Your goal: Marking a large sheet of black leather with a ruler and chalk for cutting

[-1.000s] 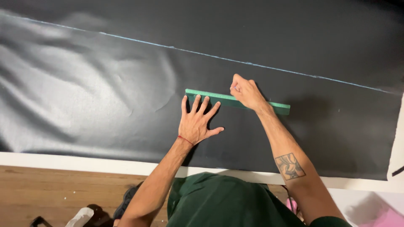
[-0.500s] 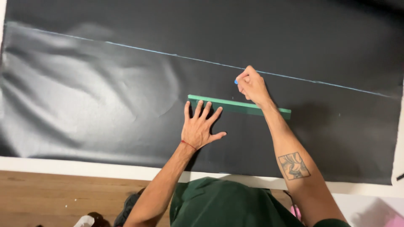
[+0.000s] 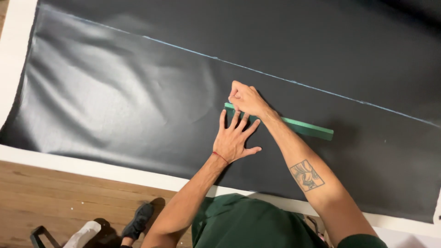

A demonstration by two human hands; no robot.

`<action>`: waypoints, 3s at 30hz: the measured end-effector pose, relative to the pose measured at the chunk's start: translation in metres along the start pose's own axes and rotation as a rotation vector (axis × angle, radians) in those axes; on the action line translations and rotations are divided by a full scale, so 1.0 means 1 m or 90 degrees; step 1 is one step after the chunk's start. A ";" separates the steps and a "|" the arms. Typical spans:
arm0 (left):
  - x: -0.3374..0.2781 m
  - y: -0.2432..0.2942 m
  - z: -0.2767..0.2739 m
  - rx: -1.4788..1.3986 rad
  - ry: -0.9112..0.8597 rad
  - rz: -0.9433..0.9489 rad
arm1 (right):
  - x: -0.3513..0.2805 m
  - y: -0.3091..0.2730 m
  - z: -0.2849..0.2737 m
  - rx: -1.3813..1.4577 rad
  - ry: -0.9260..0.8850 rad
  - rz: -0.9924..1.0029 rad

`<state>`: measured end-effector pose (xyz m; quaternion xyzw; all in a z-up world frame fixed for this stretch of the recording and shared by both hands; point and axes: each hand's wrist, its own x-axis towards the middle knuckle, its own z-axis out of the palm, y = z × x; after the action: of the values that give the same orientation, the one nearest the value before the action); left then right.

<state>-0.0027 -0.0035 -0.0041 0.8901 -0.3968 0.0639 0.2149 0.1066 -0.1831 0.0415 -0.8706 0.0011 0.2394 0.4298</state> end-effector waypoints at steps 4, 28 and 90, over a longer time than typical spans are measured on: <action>0.001 0.000 -0.006 0.000 0.003 -0.009 | 0.002 -0.002 0.001 0.007 -0.024 0.012; 0.003 0.000 0.004 0.013 0.041 0.003 | 0.017 0.003 0.005 -0.027 0.054 0.008; -0.102 -0.282 -0.156 0.084 -0.049 -0.036 | -0.112 -0.012 0.173 -0.281 0.602 -0.043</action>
<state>0.1438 0.3008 0.0133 0.9150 -0.3742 0.0494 0.1422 -0.0618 -0.0687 0.0082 -0.9531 0.1166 -0.1991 0.1960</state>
